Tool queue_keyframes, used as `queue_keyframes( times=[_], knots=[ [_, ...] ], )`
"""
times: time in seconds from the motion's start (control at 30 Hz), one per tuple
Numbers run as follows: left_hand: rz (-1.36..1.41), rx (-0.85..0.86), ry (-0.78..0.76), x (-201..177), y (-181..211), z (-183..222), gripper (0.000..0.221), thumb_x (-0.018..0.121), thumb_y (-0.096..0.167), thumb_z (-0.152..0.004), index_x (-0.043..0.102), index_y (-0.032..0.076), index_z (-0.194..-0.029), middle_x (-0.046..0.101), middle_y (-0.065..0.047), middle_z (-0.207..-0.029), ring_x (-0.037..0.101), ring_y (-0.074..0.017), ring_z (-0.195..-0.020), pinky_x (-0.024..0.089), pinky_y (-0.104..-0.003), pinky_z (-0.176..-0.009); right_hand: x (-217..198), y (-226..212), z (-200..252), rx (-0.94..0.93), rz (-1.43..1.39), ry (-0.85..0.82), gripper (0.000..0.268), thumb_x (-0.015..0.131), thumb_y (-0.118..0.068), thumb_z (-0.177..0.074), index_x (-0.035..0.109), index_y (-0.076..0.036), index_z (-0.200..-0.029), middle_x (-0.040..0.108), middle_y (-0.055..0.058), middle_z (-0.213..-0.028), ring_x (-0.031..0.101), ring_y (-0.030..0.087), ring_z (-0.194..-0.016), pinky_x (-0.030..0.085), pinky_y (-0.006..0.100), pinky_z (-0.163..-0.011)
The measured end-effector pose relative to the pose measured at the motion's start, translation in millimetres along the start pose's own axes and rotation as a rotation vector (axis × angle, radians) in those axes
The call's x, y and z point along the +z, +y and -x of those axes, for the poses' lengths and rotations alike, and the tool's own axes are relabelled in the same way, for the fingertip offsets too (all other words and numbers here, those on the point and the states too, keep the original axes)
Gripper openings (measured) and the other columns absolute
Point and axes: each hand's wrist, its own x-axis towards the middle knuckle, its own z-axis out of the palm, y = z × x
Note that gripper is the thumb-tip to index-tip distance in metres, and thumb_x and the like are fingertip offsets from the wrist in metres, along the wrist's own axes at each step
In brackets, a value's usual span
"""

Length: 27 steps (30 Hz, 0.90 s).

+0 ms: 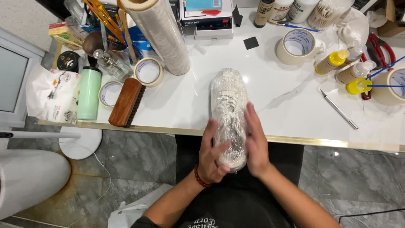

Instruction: Apply protective plastic wrap to a shoe.

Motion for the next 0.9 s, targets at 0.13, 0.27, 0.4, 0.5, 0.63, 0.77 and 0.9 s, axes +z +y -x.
queue_keyframes(
  times=[0.13, 0.27, 0.4, 0.5, 0.63, 0.77, 0.9],
  knots=[
    [-0.138, 0.185, 0.005, 6, -8, 16, 0.049, 0.038, 0.048, -0.112, 0.068, 0.013, -0.130, 0.045, -0.014, -0.160, 0.031, -0.0352, -0.158, 0.014, -0.055, -0.136, 15, 1, 36, -0.059, 0.030, -0.023, 0.063, 0.028, -0.047, -0.114, 0.040, -0.002, -0.157, 0.022, 0.023, -0.173, 0.017, 0.041, -0.164, 0.017, 0.052, -0.133],
    [-0.203, 0.208, -0.014, 6, -9, 17, 0.041, 0.037, 0.040, -0.114, 0.065, 0.011, -0.118, 0.062, -0.010, -0.143, 0.043, -0.0361, -0.150, 0.022, -0.058, -0.132, 26, 3, 32, -0.101, 0.048, 0.119, 0.063, 0.027, -0.050, -0.115, 0.051, -0.003, -0.149, 0.032, 0.024, -0.168, 0.024, 0.042, -0.163, 0.025, 0.053, -0.134],
    [-0.221, 0.175, -0.030, 4, -4, 17, 0.039, 0.039, 0.042, -0.114, 0.062, 0.011, -0.120, 0.063, -0.011, -0.140, 0.046, -0.0378, -0.149, 0.025, -0.059, -0.133, 20, 7, 44, -0.211, 0.224, 0.179, 0.057, 0.035, -0.048, -0.114, 0.059, 0.000, -0.136, 0.040, 0.024, -0.160, 0.029, 0.044, -0.157, 0.026, 0.056, -0.131],
    [-0.149, 0.211, 0.012, 7, -4, 15, 0.048, 0.037, 0.052, -0.112, 0.053, 0.009, -0.125, 0.053, -0.016, -0.142, 0.045, -0.0374, -0.148, 0.024, -0.059, -0.131, 14, 15, 49, -0.478, 0.412, 0.160, 0.039, 0.063, -0.043, -0.107, 0.059, -0.004, -0.112, 0.057, 0.014, -0.137, 0.050, 0.039, -0.142, 0.034, 0.061, -0.127],
    [-0.169, 0.224, 0.048, 7, -12, 20, 0.043, 0.039, 0.052, -0.111, 0.051, 0.011, -0.119, 0.054, -0.012, -0.136, 0.048, -0.0372, -0.145, 0.026, -0.060, -0.132, 6, 7, 21, -0.599, 0.435, 0.106, 0.032, 0.068, -0.038, -0.096, 0.060, -0.007, -0.096, 0.064, 0.012, -0.112, 0.060, 0.036, -0.119, 0.041, 0.063, -0.115],
    [-0.278, 0.243, -0.027, -11, 2, 4, 0.039, 0.041, 0.049, -0.110, 0.053, 0.012, -0.110, 0.058, -0.012, -0.123, 0.054, -0.0357, -0.135, 0.033, -0.060, -0.127, 2, -2, 9, -0.664, 0.462, 0.035, 0.030, 0.070, -0.035, -0.090, 0.061, -0.007, -0.089, 0.066, 0.013, -0.098, 0.062, 0.035, -0.108, 0.044, 0.061, -0.107],
    [-0.358, 0.376, -0.088, -17, -3, -7, 0.035, 0.046, 0.044, -0.109, 0.058, 0.011, -0.107, 0.061, -0.011, -0.114, 0.059, -0.0310, -0.124, 0.039, -0.055, -0.120, -3, -21, -3, -0.723, 0.508, 0.035, 0.024, 0.071, -0.030, -0.088, 0.064, -0.007, -0.087, 0.067, 0.011, -0.094, 0.065, 0.033, -0.101, 0.043, 0.060, -0.103]
  ],
)
